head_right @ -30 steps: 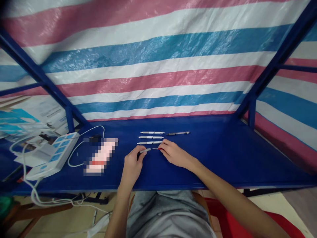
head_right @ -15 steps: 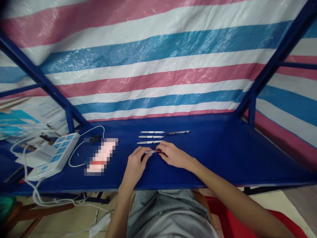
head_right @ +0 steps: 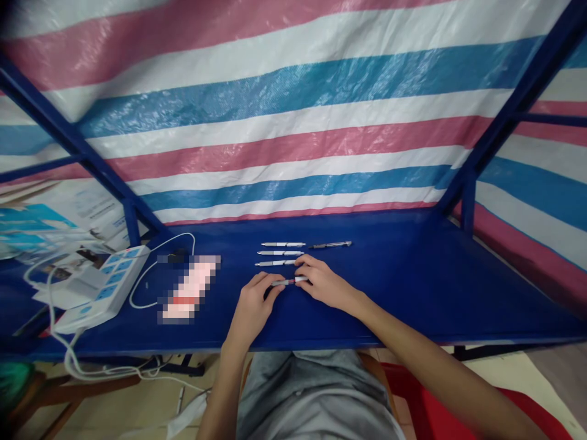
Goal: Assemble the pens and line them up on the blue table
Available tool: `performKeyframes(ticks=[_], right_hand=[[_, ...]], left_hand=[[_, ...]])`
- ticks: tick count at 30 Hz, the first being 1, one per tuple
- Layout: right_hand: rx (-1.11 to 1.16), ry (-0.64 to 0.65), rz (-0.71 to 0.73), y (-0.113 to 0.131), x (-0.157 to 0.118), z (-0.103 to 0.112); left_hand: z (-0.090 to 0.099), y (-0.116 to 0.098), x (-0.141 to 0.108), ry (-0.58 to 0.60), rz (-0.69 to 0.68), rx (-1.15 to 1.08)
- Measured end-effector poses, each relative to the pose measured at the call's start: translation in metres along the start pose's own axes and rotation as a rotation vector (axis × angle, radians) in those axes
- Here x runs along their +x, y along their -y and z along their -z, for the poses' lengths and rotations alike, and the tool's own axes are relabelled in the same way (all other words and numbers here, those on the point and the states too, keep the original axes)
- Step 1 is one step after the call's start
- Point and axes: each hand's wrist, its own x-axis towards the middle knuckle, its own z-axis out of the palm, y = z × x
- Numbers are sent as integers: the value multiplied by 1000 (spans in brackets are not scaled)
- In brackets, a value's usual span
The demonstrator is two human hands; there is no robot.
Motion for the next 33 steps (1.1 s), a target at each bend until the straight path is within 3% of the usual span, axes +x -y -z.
performKeyframes(ticks=[10, 17, 33], right_hand=[[-78, 59, -7, 7, 0, 7], [-47, 27, -15, 6, -1, 8], [-87, 30, 82, 1, 0, 8]], left_hand=[[1, -3, 0, -60, -14, 29], [1, -1, 0, -95, -16, 17], [1, -1, 0, -75, -30, 21]])
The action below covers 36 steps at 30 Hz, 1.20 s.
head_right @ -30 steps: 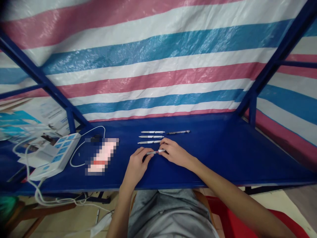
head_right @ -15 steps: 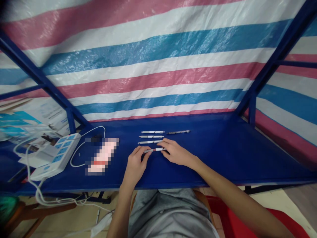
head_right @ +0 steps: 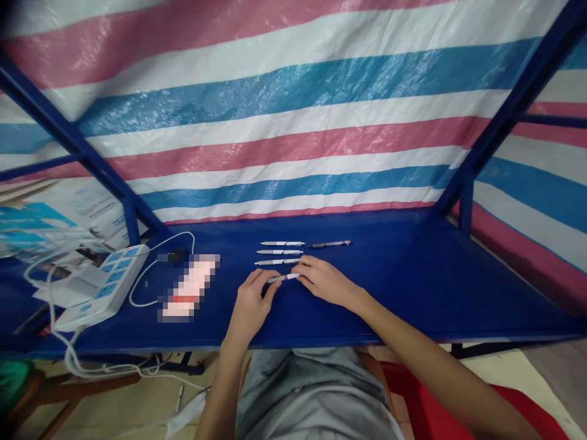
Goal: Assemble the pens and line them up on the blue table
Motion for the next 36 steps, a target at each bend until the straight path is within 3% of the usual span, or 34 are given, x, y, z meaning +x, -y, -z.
performKeyframes(ticks=[11, 16, 25, 31, 36], right_hand=[[-9, -6, 0, 1, -1, 1], [-40, 8, -63, 3, 0, 2], [101, 14, -196, 4, 1, 3], [106, 58, -129, 6, 2, 7], [80, 5, -108, 5, 1, 4]], left_hand=[[1, 1, 0, -3, -22, -12], [1, 1, 1, -68, -51, -13], [2, 0, 1, -123, -82, -52], [2, 0, 1, -114, -96, -61], [1, -1, 0, -63, -50, -70]])
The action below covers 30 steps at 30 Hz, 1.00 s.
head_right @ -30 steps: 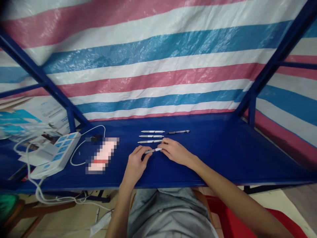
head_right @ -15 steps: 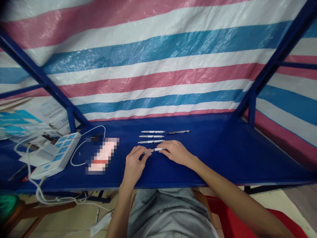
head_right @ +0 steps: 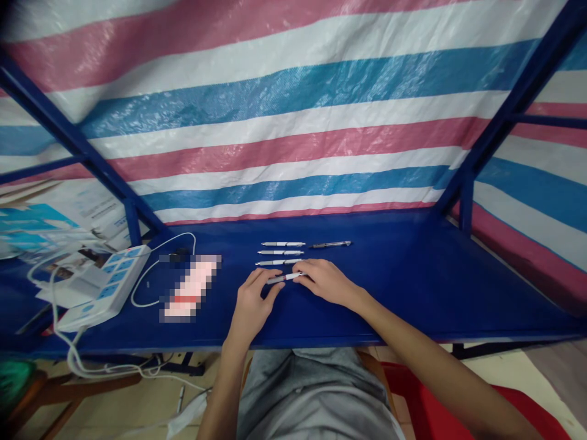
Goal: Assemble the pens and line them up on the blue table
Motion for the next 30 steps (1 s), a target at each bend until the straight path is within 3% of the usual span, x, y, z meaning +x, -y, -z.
performKeyframes(ticks=[10, 20, 30], right_hand=[[-73, -15, 90, 3, -1, -2], [-79, -4, 110, 3, -1, -2], [-73, -8, 95, 4, -1, -1]], left_hand=[[-2, 0, -1, 83, 18, 2], [-2, 0, -1, 29, -94, 23], [-3, 1, -2, 23, -51, -1]])
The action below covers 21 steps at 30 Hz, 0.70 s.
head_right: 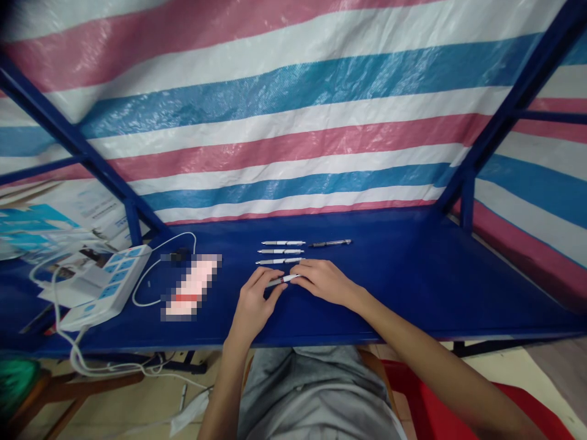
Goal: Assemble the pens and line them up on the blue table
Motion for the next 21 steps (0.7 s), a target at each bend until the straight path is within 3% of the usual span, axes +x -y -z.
performKeyframes(ticks=[6, 21], right_hand=[[-5, -1, 9, 0, 0, -1], [118, -35, -70, -7, 2, 8]], left_hand=[[1, -3, 0, 44, 13, 10], [2, -1, 1, -34, 3, 28]])
